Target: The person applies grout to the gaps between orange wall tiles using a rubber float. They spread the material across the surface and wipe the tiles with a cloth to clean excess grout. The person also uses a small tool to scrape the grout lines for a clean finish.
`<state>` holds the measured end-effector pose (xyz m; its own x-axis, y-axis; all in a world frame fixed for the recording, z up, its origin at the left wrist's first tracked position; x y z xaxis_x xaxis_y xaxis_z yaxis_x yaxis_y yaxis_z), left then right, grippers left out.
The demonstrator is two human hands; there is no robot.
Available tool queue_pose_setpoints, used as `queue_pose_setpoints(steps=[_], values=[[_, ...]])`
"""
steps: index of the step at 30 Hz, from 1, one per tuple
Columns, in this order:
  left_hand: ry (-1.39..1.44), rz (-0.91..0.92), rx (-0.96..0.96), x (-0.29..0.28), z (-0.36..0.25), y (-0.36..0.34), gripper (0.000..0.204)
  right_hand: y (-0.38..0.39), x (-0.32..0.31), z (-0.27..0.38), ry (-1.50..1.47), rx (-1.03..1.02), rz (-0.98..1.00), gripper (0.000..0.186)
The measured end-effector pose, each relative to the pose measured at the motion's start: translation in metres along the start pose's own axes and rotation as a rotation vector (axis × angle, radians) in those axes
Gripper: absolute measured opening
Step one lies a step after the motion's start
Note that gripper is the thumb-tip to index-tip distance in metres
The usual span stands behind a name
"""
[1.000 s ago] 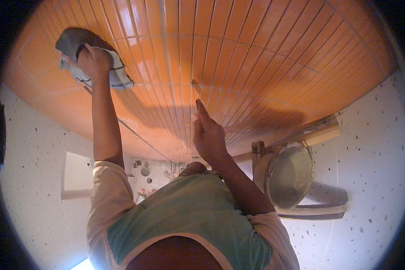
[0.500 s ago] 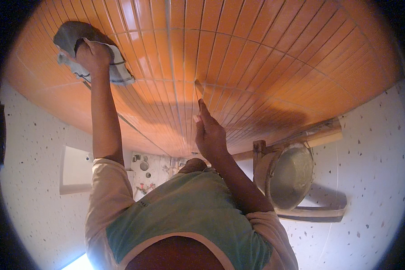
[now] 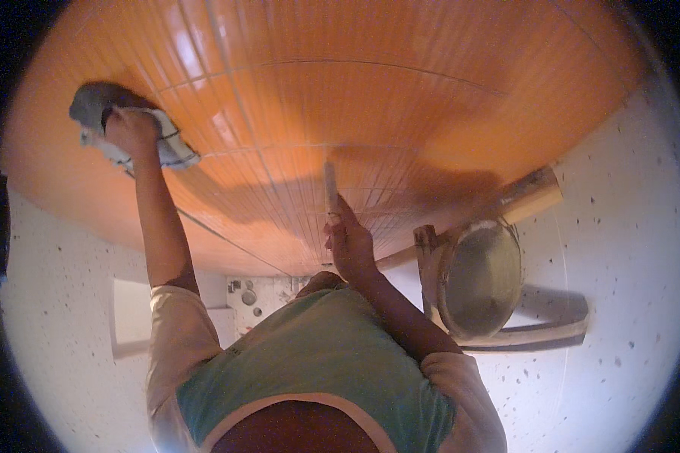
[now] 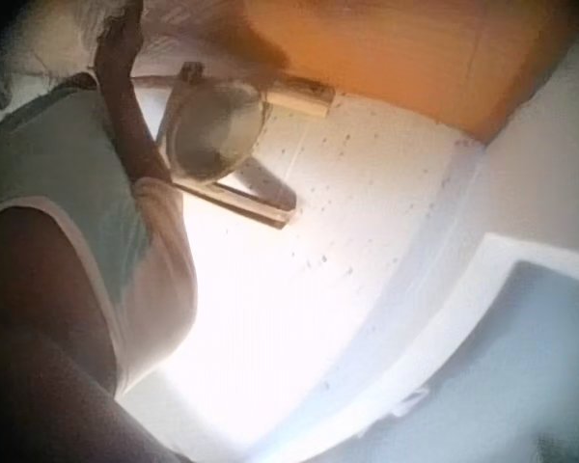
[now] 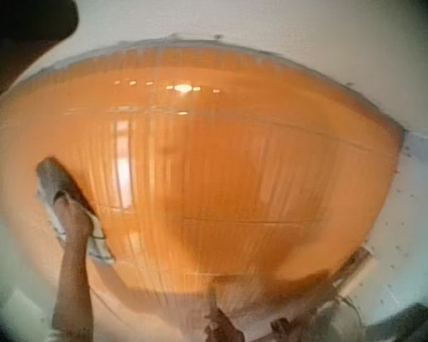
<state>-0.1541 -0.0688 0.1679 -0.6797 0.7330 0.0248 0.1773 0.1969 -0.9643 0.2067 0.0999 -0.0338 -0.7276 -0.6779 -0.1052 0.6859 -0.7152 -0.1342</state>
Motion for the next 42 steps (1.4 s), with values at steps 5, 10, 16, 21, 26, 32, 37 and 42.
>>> queue_pose_setpoints(steps=[5,10,16,21,26,32,37,42], values=[[0.052,0.137,-0.137,0.022,0.041,0.002,0.042,0.008,-0.035,0.024,-0.113,0.044,-0.068,0.050],[0.072,0.132,-0.143,0.016,0.024,0.004,0.042,0.002,-0.056,0.045,0.153,-0.173,-0.160,0.048],[0.092,0.078,-0.179,0.010,0.013,0.001,0.047,-0.003,-0.055,0.025,0.202,-0.090,-0.183,0.043],[0.079,0.046,-0.093,0.022,0.045,0.001,0.051,-0.009,-0.052,-0.015,0.244,-0.157,-0.239,0.034],[0.108,0.053,-0.124,0.011,0.015,-0.003,0.053,-0.025,-0.047,-0.059,0.253,-0.113,-0.241,0.027],[0.107,0.094,-0.171,0.017,0.046,0.002,0.054,-0.031,-0.038,-0.047,0.344,-0.154,-0.292,0.024],[0.127,0.102,-0.159,0.018,0.028,0.002,0.050,-0.029,-0.035,-0.062,0.299,-0.122,-0.273,0.024],[0.157,0.104,-0.221,0.019,0.045,0.004,0.043,-0.027,-0.040,-0.061,0.366,-0.143,-0.277,0.024]])
Point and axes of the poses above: each hand's wrist, its own y-axis away from the middle knuckle, its own x-axis out of the palm, z = x × y, the point moved 7 cm from there along -y, towards the middle knuckle, and after that the axes turned 2 degrees about -z, right-handed, at the moved point
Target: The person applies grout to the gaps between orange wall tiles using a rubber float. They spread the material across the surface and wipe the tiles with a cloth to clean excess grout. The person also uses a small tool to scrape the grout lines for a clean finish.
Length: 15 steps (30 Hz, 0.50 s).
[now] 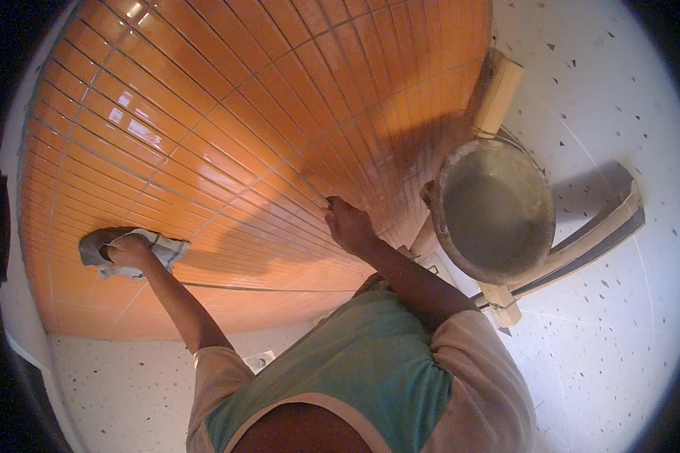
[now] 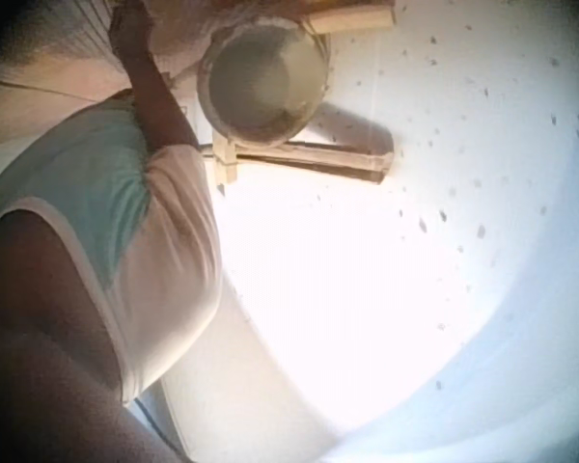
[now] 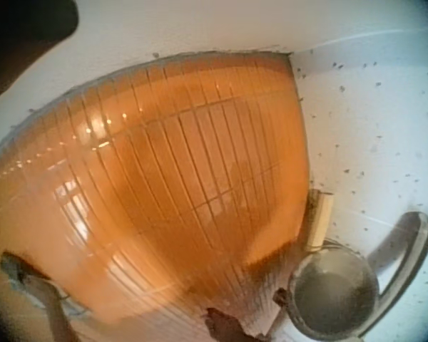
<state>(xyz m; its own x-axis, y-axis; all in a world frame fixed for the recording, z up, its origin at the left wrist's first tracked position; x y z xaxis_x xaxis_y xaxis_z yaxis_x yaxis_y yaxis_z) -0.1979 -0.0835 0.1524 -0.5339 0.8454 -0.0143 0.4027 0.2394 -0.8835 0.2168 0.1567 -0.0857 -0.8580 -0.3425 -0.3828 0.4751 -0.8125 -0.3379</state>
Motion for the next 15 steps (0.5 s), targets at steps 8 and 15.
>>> queue_pose_setpoints(steps=[8,15], values=[[0.046,-0.012,-0.033,-0.002,-0.020,0.003,0.044,-0.037,-0.011,0.052,-0.020,-0.149,-0.122,0.028],[0.079,-0.140,0.112,-0.028,-0.067,0.012,0.040,0.015,-0.033,0.033,-0.062,-0.088,-0.077,0.035]])
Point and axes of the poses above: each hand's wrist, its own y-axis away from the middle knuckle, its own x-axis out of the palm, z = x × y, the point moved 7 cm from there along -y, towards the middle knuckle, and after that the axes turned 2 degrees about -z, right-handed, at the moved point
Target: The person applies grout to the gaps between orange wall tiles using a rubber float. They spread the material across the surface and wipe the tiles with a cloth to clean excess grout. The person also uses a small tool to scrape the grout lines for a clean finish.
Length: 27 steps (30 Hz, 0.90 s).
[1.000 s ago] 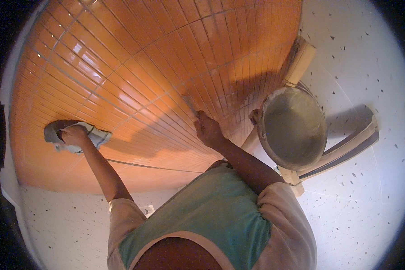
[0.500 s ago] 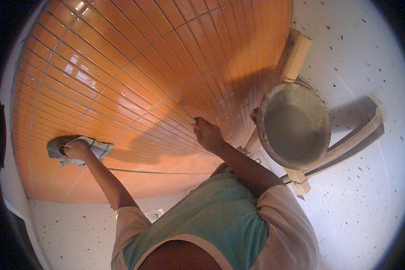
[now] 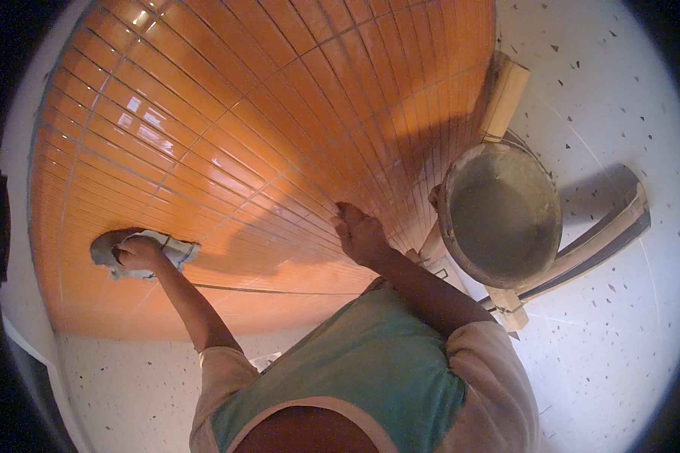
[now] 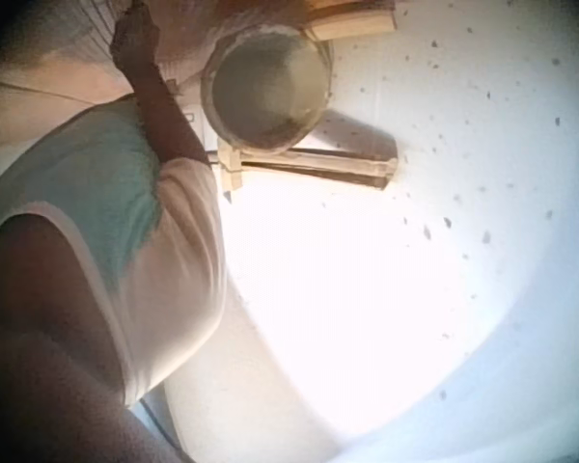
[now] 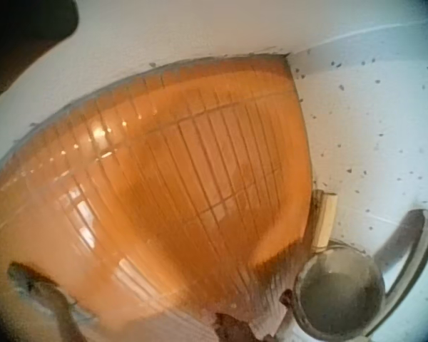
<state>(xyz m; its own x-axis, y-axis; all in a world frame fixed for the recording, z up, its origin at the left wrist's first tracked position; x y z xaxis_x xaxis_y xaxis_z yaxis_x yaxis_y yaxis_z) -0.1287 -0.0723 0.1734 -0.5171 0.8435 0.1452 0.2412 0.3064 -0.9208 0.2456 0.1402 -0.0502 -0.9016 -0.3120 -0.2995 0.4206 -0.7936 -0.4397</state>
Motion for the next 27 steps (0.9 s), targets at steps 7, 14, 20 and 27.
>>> queue_pose_setpoints(steps=[7,14,20,27], values=[[0.485,0.643,0.102,0.043,-0.159,0.150,0.034,-0.014,-0.030,0.029,-0.143,0.159,-0.017,0.034],[0.110,1.128,0.599,-0.001,-0.146,0.350,0.075,0.004,-0.053,0.033,-0.006,0.061,-0.064,0.033],[-0.028,0.774,0.522,0.025,-0.195,0.232,0.091,0.020,-0.093,0.048,-0.025,0.015,-0.181,0.033],[0.120,0.967,0.469,0.044,-0.226,0.216,0.058,0.005,-0.118,0.078,0.043,-0.191,-0.278,0.033]])
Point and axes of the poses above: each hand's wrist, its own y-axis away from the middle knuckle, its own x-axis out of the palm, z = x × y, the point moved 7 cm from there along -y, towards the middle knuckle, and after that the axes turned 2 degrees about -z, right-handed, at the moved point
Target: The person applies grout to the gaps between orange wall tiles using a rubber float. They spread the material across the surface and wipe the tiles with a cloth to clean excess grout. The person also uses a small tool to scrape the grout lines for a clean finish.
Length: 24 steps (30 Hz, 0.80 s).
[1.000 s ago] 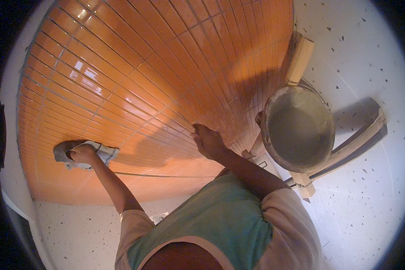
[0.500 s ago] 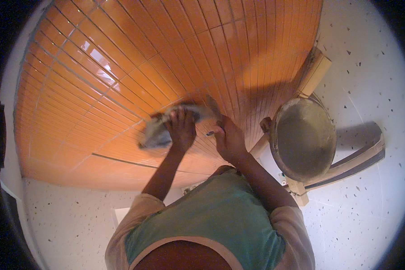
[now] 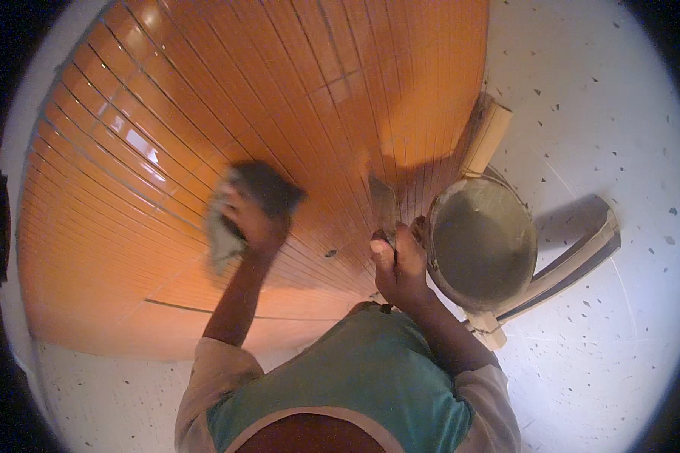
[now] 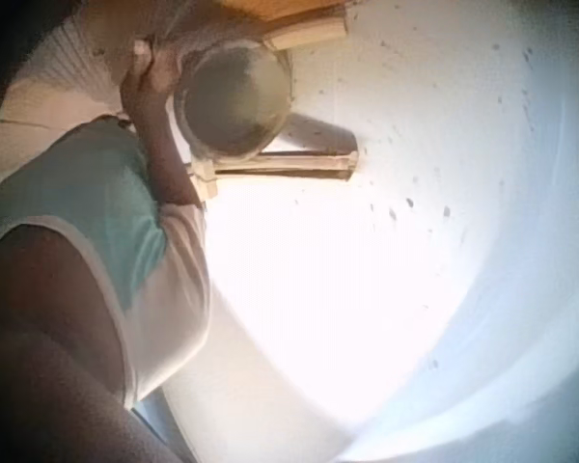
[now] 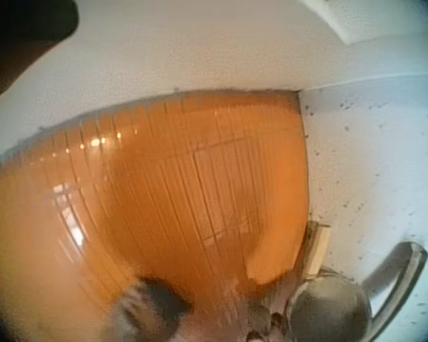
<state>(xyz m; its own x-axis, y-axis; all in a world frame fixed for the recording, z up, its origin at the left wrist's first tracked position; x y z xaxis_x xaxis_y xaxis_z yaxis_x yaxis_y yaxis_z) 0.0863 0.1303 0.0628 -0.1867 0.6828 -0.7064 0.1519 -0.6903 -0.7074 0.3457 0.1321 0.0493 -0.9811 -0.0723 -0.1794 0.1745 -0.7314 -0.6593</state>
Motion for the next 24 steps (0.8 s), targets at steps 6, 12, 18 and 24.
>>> queue_pose_setpoints(steps=[6,12,18,24], values=[[-0.096,-0.199,0.277,-0.021,0.004,-0.038,0.076,0.000,-0.030,0.006,-0.126,0.146,-0.092,0.033],[-0.406,-0.597,0.216,-0.197,-0.037,-0.189,0.066,-0.011,-0.076,0.011,-0.038,0.175,-0.254,0.035],[-0.269,-0.307,0.345,-0.076,-0.070,-0.124,0.061,-0.004,-0.106,-0.005,-0.097,0.301,-0.420,0.035],[-0.410,0.182,0.990,0.055,-0.104,0.038,0.052,0.020,-0.105,-0.032,-0.080,0.443,-0.353,0.033]])
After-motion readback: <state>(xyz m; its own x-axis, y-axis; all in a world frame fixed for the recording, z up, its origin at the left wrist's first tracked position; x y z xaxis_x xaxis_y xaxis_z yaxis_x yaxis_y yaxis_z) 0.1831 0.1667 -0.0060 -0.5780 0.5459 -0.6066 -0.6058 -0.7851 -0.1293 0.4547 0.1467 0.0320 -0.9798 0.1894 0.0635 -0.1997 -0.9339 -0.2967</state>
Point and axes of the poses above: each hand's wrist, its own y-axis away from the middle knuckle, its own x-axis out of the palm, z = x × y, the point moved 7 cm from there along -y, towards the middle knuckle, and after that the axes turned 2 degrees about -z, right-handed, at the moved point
